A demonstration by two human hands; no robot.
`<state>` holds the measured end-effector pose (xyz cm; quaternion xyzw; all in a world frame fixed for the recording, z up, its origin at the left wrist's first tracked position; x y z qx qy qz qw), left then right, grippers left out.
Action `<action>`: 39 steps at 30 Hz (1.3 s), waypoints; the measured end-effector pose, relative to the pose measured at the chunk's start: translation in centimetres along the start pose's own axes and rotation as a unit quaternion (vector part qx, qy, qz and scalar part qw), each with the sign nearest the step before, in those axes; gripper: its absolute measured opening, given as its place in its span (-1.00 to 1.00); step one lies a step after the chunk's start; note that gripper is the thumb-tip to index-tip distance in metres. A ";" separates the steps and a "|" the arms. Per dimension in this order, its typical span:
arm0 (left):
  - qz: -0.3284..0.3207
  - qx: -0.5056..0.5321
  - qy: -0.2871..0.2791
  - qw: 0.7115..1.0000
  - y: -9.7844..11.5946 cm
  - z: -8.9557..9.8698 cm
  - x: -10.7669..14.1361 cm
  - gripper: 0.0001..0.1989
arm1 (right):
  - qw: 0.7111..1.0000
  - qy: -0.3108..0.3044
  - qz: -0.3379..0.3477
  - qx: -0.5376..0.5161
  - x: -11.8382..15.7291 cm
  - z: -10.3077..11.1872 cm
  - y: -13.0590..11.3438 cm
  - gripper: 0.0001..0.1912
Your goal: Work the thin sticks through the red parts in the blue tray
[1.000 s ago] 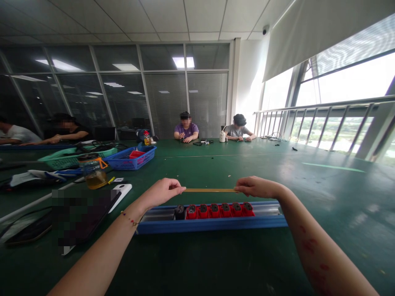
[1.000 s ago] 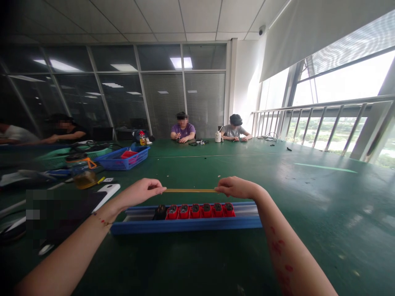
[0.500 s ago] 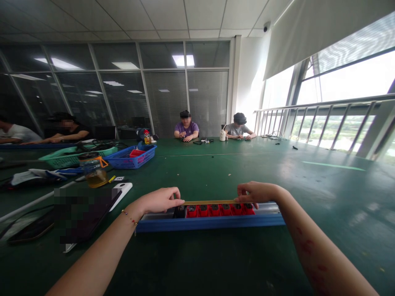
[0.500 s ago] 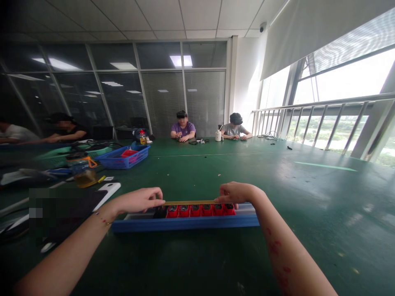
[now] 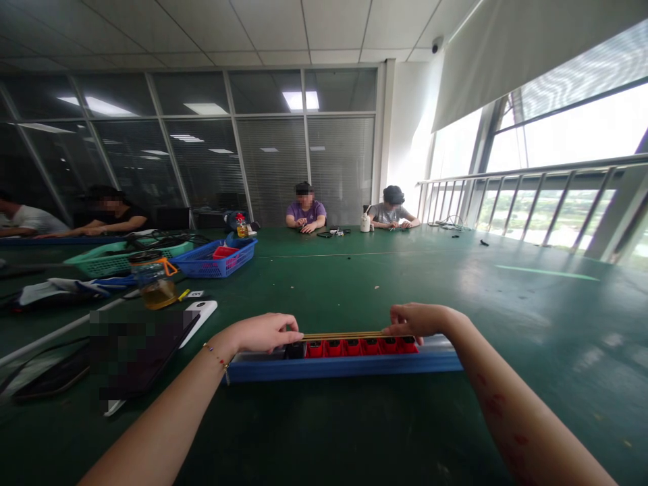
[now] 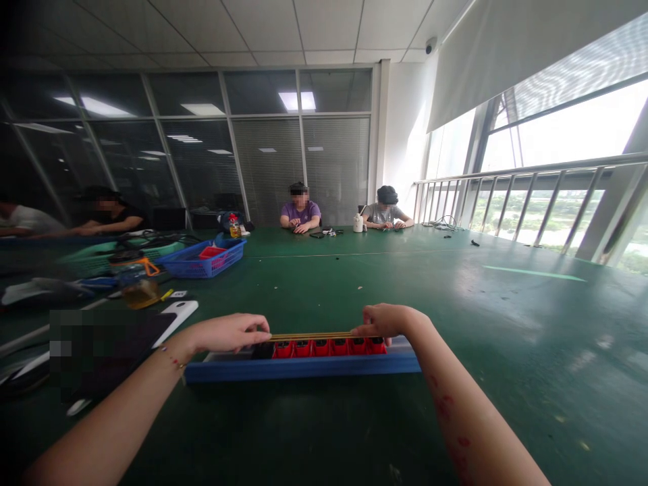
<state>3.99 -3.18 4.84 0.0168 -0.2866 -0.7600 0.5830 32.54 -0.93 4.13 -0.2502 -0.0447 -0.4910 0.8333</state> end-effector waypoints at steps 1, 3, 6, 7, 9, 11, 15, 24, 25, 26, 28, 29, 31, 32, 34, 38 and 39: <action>0.000 0.005 -0.003 1.000 0.0 0.0 0.0 -0.50 | 1.000 -0.004 -0.005 -0.002 0.0 -0.1 0.1 -0.32; 0.000 0.011 -0.008 1.000 -0.1 -0.1 -0.1 -0.49 | 1.000 -0.010 -0.008 -0.004 0.1 -0.1 0.1 -0.29; 0.002 0.013 -0.014 1.000 -0.1 -0.2 0.0 -0.48 | 1.000 -0.014 0.003 -0.003 0.0 -0.2 0.1 -0.27; 0.003 0.009 -0.019 1.000 0.0 -0.2 0.0 -0.48 | 1.000 -0.017 0.005 -0.003 0.0 -0.2 0.1 -0.27; 0.005 -0.002 -0.037 0.999 0.0 -0.4 0.0 -0.48 | 1.000 -0.026 0.010 -0.008 0.0 -0.3 0.1 -0.27; -0.002 -0.011 -0.048 0.999 0.2 -0.5 0.0 -0.49 | 0.999 -0.031 0.017 -0.008 0.0 -0.3 0.0 -0.27; -0.038 -0.033 -0.005 0.999 0.4 0.4 -0.1 -0.56 | 0.999 -0.006 0.033 0.017 0.1 0.2 -0.3 -0.30; -0.049 -0.057 0.024 0.997 0.0 1.6 0.4 -0.64 | 0.998 0.003 0.035 0.042 0.5 0.5 -0.4 -0.30; -0.049 -0.059 0.026 0.997 0.0 1.6 0.4 -0.65 | 0.998 0.007 0.034 0.049 0.6 0.6 -0.4 -0.30; -0.050 -0.061 0.027 0.997 0.1 1.6 0.4 -0.66 | 0.998 0.011 0.035 0.055 0.6 0.6 -0.5 -0.31; -0.052 -0.062 0.026 0.996 0.2 1.7 0.4 -0.67 | 0.997 0.016 0.036 0.064 0.7 0.7 -0.7 -0.32; -0.053 -0.061 0.025 0.996 0.2 1.7 0.4 -0.68 | 0.997 0.016 0.036 0.066 0.8 0.7 -0.7 -0.32; -0.053 -0.057 0.023 0.997 0.3 1.7 0.4 -0.69 | 0.997 0.019 0.037 0.069 0.8 0.8 -0.8 -0.32; -0.052 -0.054 0.021 0.997 0.3 1.7 0.4 -0.69 | 0.997 0.021 0.038 0.070 0.8 0.8 -0.7 -0.32; -0.050 -0.050 0.019 0.997 0.3 1.8 0.5 -0.69 | 0.996 0.025 0.041 0.071 0.7 0.9 -0.7 -0.33; -0.059 -0.055 0.029 0.996 0.5 1.9 0.6 -0.70 | 0.995 0.039 0.057 0.072 0.8 1.1 -0.8 -0.38; -0.062 -0.057 0.032 0.996 0.6 2.0 0.6 -0.71 | 0.995 0.043 0.062 0.072 0.8 1.2 -0.9 -0.39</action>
Point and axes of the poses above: each hand's wrist, its own x-axis away from the middle knuckle, its own z-axis out of the back of the hand, y = z × x, the point moved 7 cm from there along -x, towards the middle knuckle, and after that the axes turned 6 degrees about z, right-handed, at the moved point
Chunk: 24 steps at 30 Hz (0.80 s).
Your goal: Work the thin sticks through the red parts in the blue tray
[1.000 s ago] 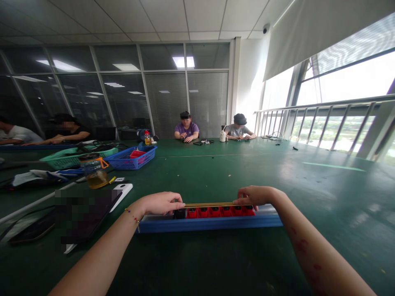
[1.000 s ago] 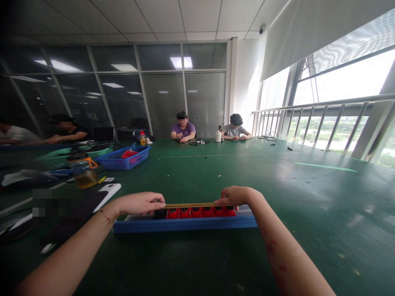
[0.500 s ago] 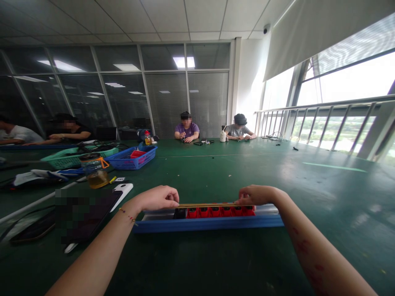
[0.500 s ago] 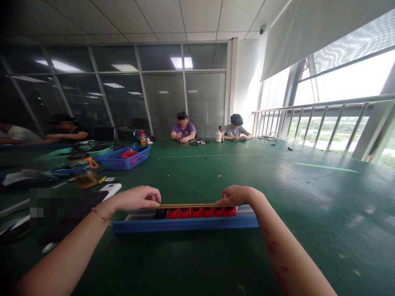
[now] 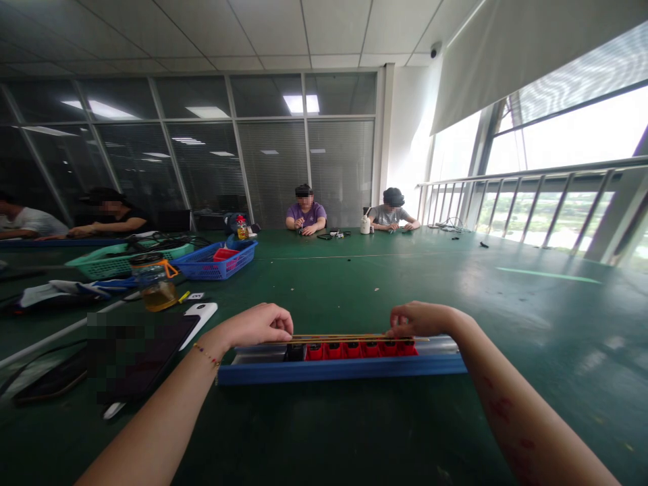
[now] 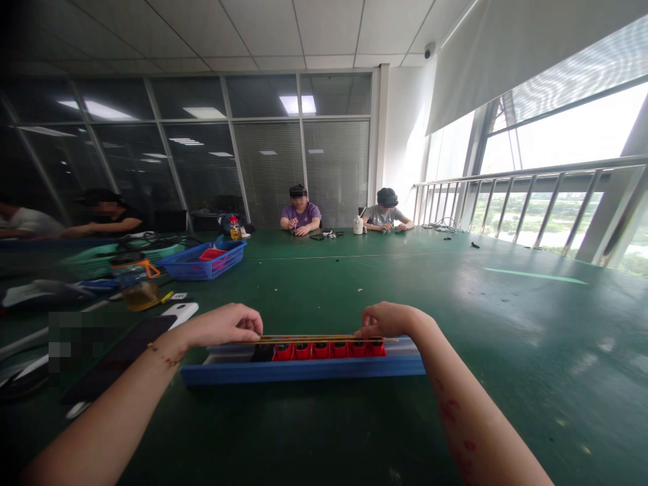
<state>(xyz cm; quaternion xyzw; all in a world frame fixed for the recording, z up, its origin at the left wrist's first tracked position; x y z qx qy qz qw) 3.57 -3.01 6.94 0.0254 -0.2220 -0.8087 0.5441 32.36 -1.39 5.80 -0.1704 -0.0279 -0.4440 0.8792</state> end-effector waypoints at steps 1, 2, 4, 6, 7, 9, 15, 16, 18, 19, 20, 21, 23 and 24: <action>-0.002 -0.001 0.002 1.000 0.1 0.0 0.0 -0.71 | 1.000 0.003 0.004 0.000 0.1 0.1 -0.1 -0.40; -0.004 -0.003 0.004 1.000 0.1 0.0 -0.1 -0.72 | 1.000 0.003 0.006 -0.001 0.1 0.2 -0.2 -0.41; -0.008 -0.005 0.013 1.000 0.3 0.1 -0.1 -0.73 | 1.000 0.005 0.009 -0.001 0.3 0.4 -0.4 -0.41; -0.015 -0.011 0.039 0.999 0.5 0.6 0.0 -0.73 | 1.000 0.008 0.014 -0.003 0.4 0.5 -0.5 -0.40; -0.019 -0.016 0.058 0.998 0.7 0.9 0.1 -0.73 | 1.000 0.009 0.016 -0.006 0.5 0.6 -0.5 -0.38; -0.027 -0.026 0.100 0.994 0.9 1.8 0.4 -0.73 | 1.000 0.012 0.019 -0.010 0.7 0.8 -0.3 -0.36; -0.032 -0.047 0.185 0.981 0.2 4.0 0.9 -0.71 | 0.991 0.128 0.030 0.008 2.3 3.4 -0.3 -0.32; -0.027 -0.051 0.192 0.980 -0.1 4.2 0.9 -0.71 | 0.988 0.151 0.032 0.012 2.6 3.9 -0.4 -0.34; -0.017 -0.058 0.204 0.977 -0.8 4.7 0.8 -0.70 | 0.982 0.181 0.041 0.023 3.2 4.6 -1.1 -0.39; -0.012 -0.061 0.209 0.976 -1.1 4.9 0.8 -0.70 | 0.980 0.191 0.047 0.029 3.4 4.9 -1.5 -0.42; -0.007 -0.063 0.213 0.975 -1.4 5.2 0.9 -0.70 | 0.978 0.198 0.054 0.036 3.6 5.2 -1.9 -0.45; -0.001 -0.065 0.220 0.973 -1.8 5.5 1.0 -0.70 | 0.976 0.203 0.060 0.043 3.7 5.3 -2.3 -0.47; 0.014 -0.068 0.235 0.969 -2.4 6.2 1.4 -0.69 | 0.975 0.207 0.065 0.056 3.8 5.5 -3.0 -0.52; 0.022 -0.071 0.243 0.967 -2.8 6.5 1.5 -0.69 | 0.974 0.206 0.065 0.061 3.8 5.5 -3.3 -0.54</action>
Point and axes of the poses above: each hand's wrist, its own x-axis away from the middle knuckle, its own z-axis out of the back of the hand, y = z × x, the point moved 7 cm from there along -x, towards the middle knuckle, and after that the axes turned 6 degrees about z, right-handed, at the moved point
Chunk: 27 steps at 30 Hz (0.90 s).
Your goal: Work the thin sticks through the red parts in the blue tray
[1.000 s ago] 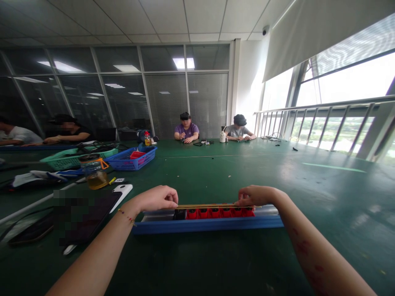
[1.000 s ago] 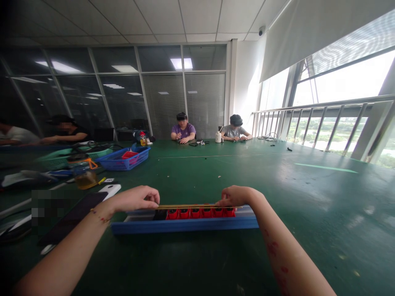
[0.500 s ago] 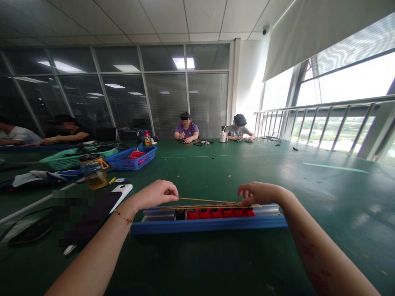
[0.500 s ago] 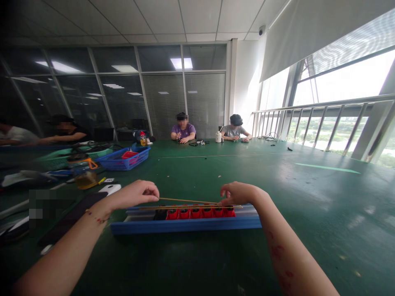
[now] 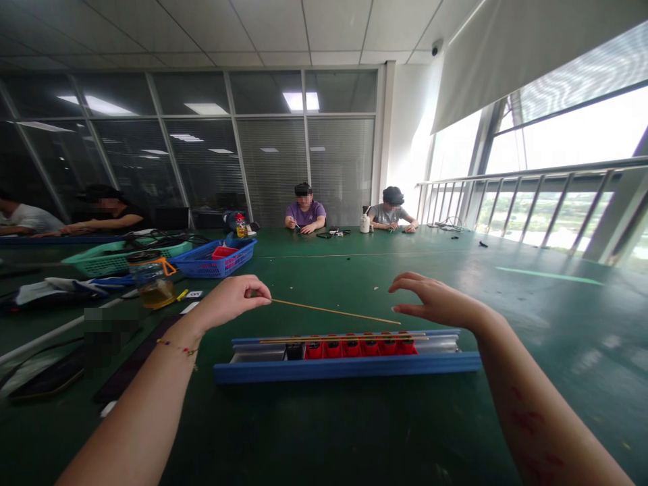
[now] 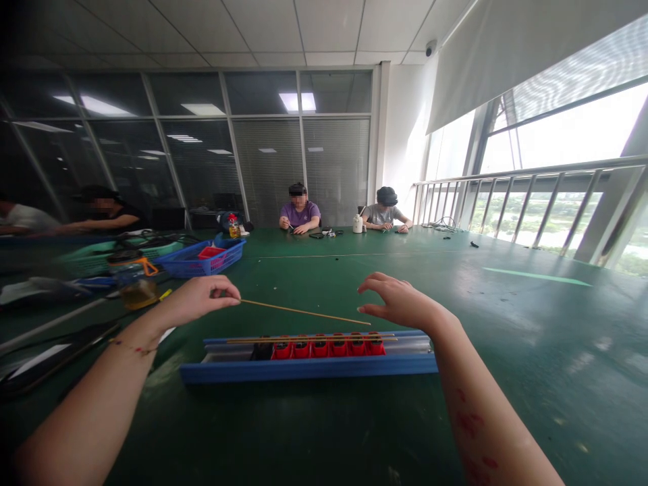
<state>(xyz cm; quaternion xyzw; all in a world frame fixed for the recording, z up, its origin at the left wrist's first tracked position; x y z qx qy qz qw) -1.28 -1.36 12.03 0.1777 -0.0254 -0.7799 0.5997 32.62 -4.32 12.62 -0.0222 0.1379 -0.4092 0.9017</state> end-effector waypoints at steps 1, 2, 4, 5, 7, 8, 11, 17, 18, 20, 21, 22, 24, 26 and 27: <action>0.007 -0.005 0.007 1.000 -0.3 0.2 0.0 -0.68 | 1.000 -0.002 0.000 0.006 0.0 0.0 -0.2 -0.57; 0.013 -0.011 0.014 1.000 -0.6 0.3 0.0 -0.68 | 1.000 -0.005 -0.001 0.012 -0.1 -0.1 -0.4 -0.59; 0.019 -0.021 0.022 0.999 -0.8 0.2 -0.2 -0.69 | 1.000 -0.021 0.003 0.015 -0.2 -0.5 -0.7 -0.63; 0.017 -0.024 0.022 0.999 -0.7 -0.1 -0.4 -0.71 | 0.999 -0.039 0.007 0.009 -0.2 -0.9 -0.9 -0.64; 0.010 -0.026 0.015 0.999 -0.3 -1.2 -0.9 -0.73 | 0.995 -0.093 0.018 -0.014 -0.2 -2.1 -1.2 -0.64; 0.006 -0.024 0.007 1.000 -0.1 -1.9 -1.2 -0.74 | 0.992 -0.118 0.023 -0.023 -0.3 -2.8 -1.4 -0.64; 0.012 -0.014 -0.027 0.999 0.2 -4.7 -2.2 -0.78 | 0.989 -0.143 0.031 -0.013 -0.6 -4.1 -1.8 -0.59; 0.037 -0.012 -0.087 0.995 -1.0 -10.6 -4.0 -0.83 | 0.986 -0.153 0.045 0.041 -1.3 -5.5 -3.0 -0.67; 0.038 -0.016 -0.087 0.995 -1.3 -11.2 -4.1 -0.85 | 0.986 -0.152 0.042 0.047 -1.4 -5.5 -3.1 -0.69; 0.036 -0.024 -0.088 0.995 -1.8 -12.2 -4.2 -0.87 | 0.987 -0.141 0.037 0.063 -1.5 -5.5 -3.2 -0.71; 0.034 -0.026 -0.090 0.995 -2.0 -12.5 -4.2 -0.87 | 0.988 -0.133 0.037 0.070 -1.6 -5.4 -3.3 -0.71; 0.034 -0.026 -0.092 0.995 -2.2 -12.8 -4.2 -0.87 | 0.989 -0.125 0.039 0.074 -1.6 -5.4 -3.4 -0.72; 0.039 -0.022 -0.099 0.994 -2.4 -13.0 -4.1 -0.86 | 0.990 -0.114 0.047 0.074 -1.7 -5.3 -3.5 -0.72; 0.048 -0.017 -0.107 0.993 -2.5 -13.2 -4.0 -0.86 | 0.990 -0.113 0.053 0.072 -1.7 -5.4 -3.5 -0.74; 0.050 -0.014 -0.110 0.993 -2.5 -13.2 -4.0 -0.85 | 0.989 -0.115 0.055 0.073 -1.7 -5.5 -3.4 -0.74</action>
Point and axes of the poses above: each hand's wrist, its own x-axis away from the middle knuckle, its own z-axis out of the back of the hand, y = z × x, the point moved 7 cm from there along -x, towards the middle knuckle, and after that the axes turned 6 degrees about z, right-handed, at the moved point
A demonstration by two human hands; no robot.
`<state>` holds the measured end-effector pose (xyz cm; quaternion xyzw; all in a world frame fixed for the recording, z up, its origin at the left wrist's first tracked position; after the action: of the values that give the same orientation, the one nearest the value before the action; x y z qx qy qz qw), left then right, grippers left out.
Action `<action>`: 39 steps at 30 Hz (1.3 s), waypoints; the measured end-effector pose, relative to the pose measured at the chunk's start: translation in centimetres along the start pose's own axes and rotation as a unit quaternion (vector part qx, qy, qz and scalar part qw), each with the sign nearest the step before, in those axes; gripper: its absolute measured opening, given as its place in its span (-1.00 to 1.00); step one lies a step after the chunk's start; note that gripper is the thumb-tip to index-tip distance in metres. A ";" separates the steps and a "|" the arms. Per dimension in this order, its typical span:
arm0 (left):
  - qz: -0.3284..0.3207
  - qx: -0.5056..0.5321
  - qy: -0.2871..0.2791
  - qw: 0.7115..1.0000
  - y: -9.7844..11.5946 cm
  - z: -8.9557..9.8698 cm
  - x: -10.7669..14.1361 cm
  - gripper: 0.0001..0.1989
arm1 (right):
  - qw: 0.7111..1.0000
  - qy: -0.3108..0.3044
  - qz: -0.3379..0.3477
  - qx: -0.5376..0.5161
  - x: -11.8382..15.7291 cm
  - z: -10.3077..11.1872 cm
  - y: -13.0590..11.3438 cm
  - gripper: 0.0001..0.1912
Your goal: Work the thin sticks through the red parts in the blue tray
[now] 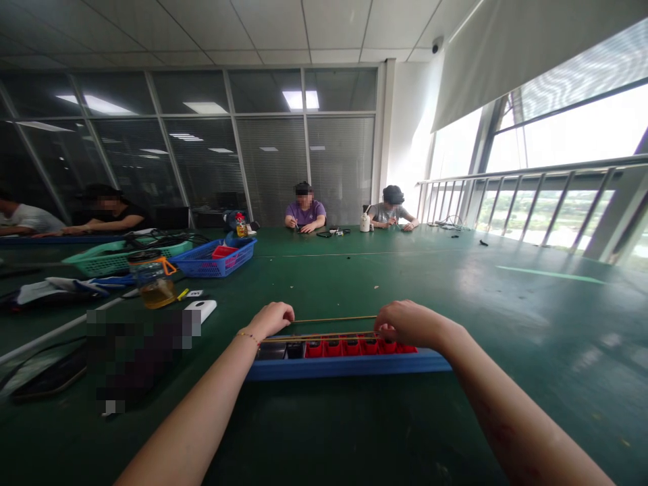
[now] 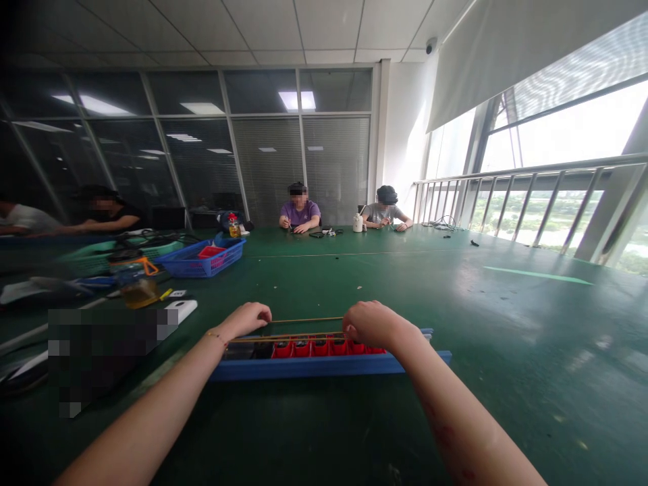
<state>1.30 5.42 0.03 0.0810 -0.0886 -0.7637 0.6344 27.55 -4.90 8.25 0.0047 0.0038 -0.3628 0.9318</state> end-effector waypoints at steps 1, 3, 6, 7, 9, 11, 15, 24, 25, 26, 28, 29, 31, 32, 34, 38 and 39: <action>-0.001 0.003 -0.002 1.000 0.0 0.0 0.0 -0.84 | 1.000 -0.003 0.001 0.004 0.0 -0.1 0.1 -0.74; -0.005 0.012 -0.005 1.000 0.1 -0.1 0.0 -0.84 | 1.000 -0.006 0.001 0.011 -0.1 -0.3 0.2 -0.74; -0.008 0.031 -0.012 0.999 -0.1 -0.3 -0.1 -0.83 | 1.000 -0.004 0.004 0.018 -0.2 -0.4 0.3 -0.74; -0.009 0.038 -0.013 0.999 -0.2 -0.4 -0.1 -0.82 | 1.000 -0.001 0.005 0.021 -0.2 -0.3 0.3 -0.74; -0.011 0.049 -0.015 0.999 -0.4 -0.5 -0.2 -0.82 | 1.000 0.010 0.006 0.023 -0.3 0.0 0.3 -0.74; -0.015 0.056 -0.017 0.998 -0.6 -0.7 -0.3 -0.81 | 0.999 0.028 0.001 0.024 -0.3 0.6 0.4 -0.73; -0.026 0.067 -0.031 0.997 -0.7 -0.9 -0.4 -0.80 | 0.997 0.061 -0.036 0.019 0.2 2.0 2.0 -0.72; 0.009 0.078 0.005 0.997 -0.7 -0.1 0.0 -0.76 | 0.994 0.063 -0.084 -0.023 -0.1 -0.7 7.4 -0.72; 0.008 0.087 0.030 0.996 -0.5 0.5 0.2 -0.74 | 0.994 0.058 -0.077 -0.043 -0.6 -1.6 7.5 -0.72; 0.001 0.099 0.053 0.994 -0.2 1.0 0.5 -0.72 | 0.994 0.052 -0.073 -0.065 -1.0 -2.4 7.6 -0.72; -0.021 0.119 0.068 0.990 0.5 1.7 1.0 -0.68 | 0.991 0.047 -0.068 -0.101 -1.9 -3.8 7.6 -0.71; -0.032 0.121 0.058 0.990 0.9 1.7 1.2 -0.66 | 0.990 0.051 -0.066 -0.114 -2.3 -4.3 7.5 -0.72; -0.049 0.112 0.025 0.992 1.6 1.4 1.4 -0.62 | 0.986 0.068 -0.057 -0.138 -2.7 -4.8 7.3 -0.73; -0.053 0.102 0.012 0.993 1.8 1.2 1.5 -0.60 | 0.984 0.080 -0.053 -0.150 -2.8 -4.9 7.3 -0.73; -0.051 0.084 0.005 0.995 1.9 1.0 1.5 -0.60 | 0.980 0.095 -0.045 -0.172 -2.8 -4.9 7.2 -0.72; -0.048 0.080 0.015 0.996 1.6 1.0 1.3 -0.62 | 0.980 0.075 -0.019 -0.182 -2.9 -5.4 7.2 -0.69; -0.050 0.081 0.013 0.995 1.6 0.9 1.2 -0.63 | 0.981 0.067 -0.012 -0.181 -2.9 -5.6 7.3 -0.67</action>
<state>2.35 3.98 1.25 0.1467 -0.1375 -0.7833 0.5883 30.28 2.50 2.69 -0.1403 0.1317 -0.3665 0.9103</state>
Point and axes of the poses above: each hand's wrist, its own x-axis away from the middle knuckle, its own z-axis out of the back of the hand, y = z × x, the point moved 7 cm from there along -x, towards the middle knuckle, and after that the axes turned 6 degrees about z, right-handed, at the moved point
